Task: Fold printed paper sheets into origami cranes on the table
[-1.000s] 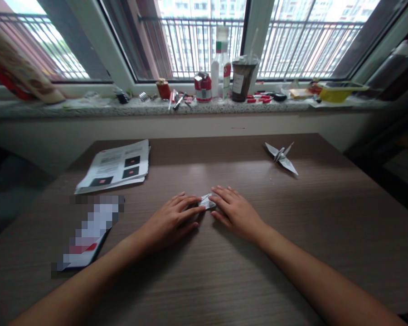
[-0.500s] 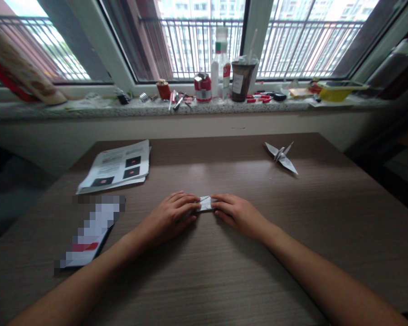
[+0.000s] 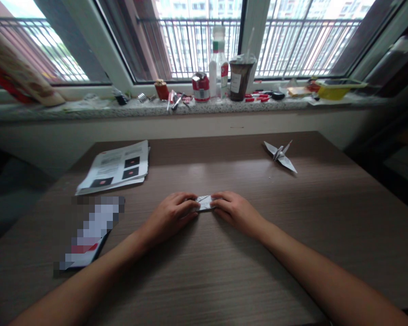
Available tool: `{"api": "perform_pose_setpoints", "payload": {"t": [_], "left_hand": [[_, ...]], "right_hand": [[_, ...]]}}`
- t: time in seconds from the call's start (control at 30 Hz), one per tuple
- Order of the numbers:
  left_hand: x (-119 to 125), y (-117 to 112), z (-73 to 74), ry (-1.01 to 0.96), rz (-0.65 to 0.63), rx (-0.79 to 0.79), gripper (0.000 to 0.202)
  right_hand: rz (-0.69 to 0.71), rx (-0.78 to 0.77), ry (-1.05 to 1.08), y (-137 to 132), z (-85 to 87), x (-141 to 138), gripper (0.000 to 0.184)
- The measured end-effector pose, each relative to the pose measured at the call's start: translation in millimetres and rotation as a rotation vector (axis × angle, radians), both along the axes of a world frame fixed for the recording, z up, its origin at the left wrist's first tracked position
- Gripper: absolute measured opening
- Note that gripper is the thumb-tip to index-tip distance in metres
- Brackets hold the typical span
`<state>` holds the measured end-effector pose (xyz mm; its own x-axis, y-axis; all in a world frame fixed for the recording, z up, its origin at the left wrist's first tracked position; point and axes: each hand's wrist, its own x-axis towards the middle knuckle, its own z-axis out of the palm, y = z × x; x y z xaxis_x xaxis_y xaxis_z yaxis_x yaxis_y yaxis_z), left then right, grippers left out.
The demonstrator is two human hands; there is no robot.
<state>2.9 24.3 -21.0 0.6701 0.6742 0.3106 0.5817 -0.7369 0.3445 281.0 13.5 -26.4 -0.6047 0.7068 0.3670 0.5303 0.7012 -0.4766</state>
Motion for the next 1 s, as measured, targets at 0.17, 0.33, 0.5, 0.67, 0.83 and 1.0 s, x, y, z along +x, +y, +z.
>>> {"api": "perform_pose_setpoints", "payload": {"t": [0.17,0.33,0.5,0.67,0.83,1.0], "left_hand": [[1.2,1.8,-2.3,-0.021,0.005,0.024,0.01],[1.1,2.4,-2.7,-0.048,0.011,0.018,0.009],[1.3,2.4,-2.5,-0.09,0.016,0.037,0.007],[2.1,2.0,-3.0,-0.126,0.023,0.017,0.006],[4.2,0.2,-1.4,-0.193,0.043,-0.063,0.007],[5.4,-0.1,-0.3,-0.2,0.051,-0.128,0.007]], "right_hand": [[-0.014,0.01,0.041,2.1,-3.2,-2.0,0.017],[-0.031,0.0,0.057,3.7,-6.5,-2.2,0.016],[-0.048,0.005,0.087,5.2,-9.8,-3.1,0.013],[-0.058,0.003,0.114,5.4,-6.8,-4.9,0.009],[-0.096,-0.058,0.165,5.0,-2.8,-7.4,0.007],[-0.167,-0.128,0.184,5.3,-3.1,-9.8,0.01]]}}
